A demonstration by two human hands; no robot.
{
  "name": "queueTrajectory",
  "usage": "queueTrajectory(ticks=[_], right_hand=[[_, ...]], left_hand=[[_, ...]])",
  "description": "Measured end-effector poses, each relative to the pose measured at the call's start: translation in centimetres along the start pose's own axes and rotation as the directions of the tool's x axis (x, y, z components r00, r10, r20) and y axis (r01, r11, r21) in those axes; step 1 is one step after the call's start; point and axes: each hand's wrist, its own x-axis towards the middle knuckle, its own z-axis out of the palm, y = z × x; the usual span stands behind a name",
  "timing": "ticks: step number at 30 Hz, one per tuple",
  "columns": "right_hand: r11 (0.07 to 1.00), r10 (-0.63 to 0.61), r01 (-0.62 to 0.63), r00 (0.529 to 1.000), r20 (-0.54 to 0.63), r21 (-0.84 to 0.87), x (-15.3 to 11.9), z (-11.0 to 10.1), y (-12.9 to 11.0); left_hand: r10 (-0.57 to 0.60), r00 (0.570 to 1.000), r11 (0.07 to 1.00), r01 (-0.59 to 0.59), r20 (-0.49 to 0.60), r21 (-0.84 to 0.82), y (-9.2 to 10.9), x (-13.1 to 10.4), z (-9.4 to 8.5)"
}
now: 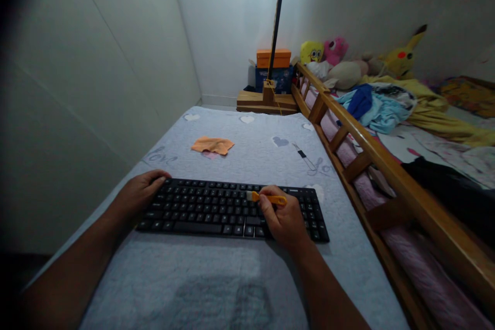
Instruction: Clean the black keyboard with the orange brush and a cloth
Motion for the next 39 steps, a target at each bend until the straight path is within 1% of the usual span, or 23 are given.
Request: queueTrajectory(ticks=[3,6,10,16,21,25,30,33,35,37,39], right_hand=[[0.997,-0.037,0.038,0.999,0.010,-0.074,0.1,0.1,-0.3],[0.991,-0.071,0.073,0.997,0.025,-0.112,0.2,0.1,-0.7],[0.992,-0.077,0.083,0.995,0.058,-0.098,0.1,0.0,-1.0],[0.995,-0.065,0.065,0.998,-0.004,-0.078,-0.1,0.0,-0.8],[0.991,-0.085,0.087,0.996,0.025,-0.100,0.0,0.2,-1.0],[0.997,-0.049,0.050,0.998,0.031,-0.062,-0.1,-0.1,-1.1],[0.998,-0.022,0.019,0.999,-0.039,-0.065,-0.2,-0.3,-0.9],[0.995,-0.043,0.043,0.999,0.005,-0.091,-0.1,-0.1,-1.0],[0.996,-0.047,0.050,0.998,0.040,-0.075,-0.1,-0.1,-1.0],[0.999,-0.029,0.030,0.999,0.042,-0.025,-0.2,-0.2,-0.9],[0.999,0.011,-0.012,1.000,0.017,0.031,-0.3,-0.3,-0.7]], left_hand=[[0.001,1.000,1.000,-0.001,0.002,0.000,0.0,0.0,0.0],[-0.010,1.000,1.000,0.010,0.006,-0.001,0.1,0.0,-0.1],[-0.010,1.000,1.000,0.010,-0.002,0.002,0.1,0.0,0.0],[-0.014,1.000,1.000,0.014,0.008,0.002,-0.2,0.1,0.1],[-0.015,1.000,1.000,0.015,-0.007,-0.010,-0.2,-0.1,0.1],[-0.020,1.000,1.000,0.020,-0.007,-0.007,-0.1,-0.2,0.1],[-0.018,1.000,1.000,0.018,-0.004,0.006,-0.1,-0.1,0.1],[-0.020,1.000,1.000,0.020,-0.003,0.007,0.0,-0.1,0.1],[-0.028,1.000,1.000,0.028,-0.003,0.009,0.1,-0.1,0.1],[-0.034,0.999,0.999,0.034,-0.004,0.006,0.1,-0.1,0.1],[-0.033,0.999,0.999,0.033,-0.005,0.004,0.2,-0.2,0.1]])
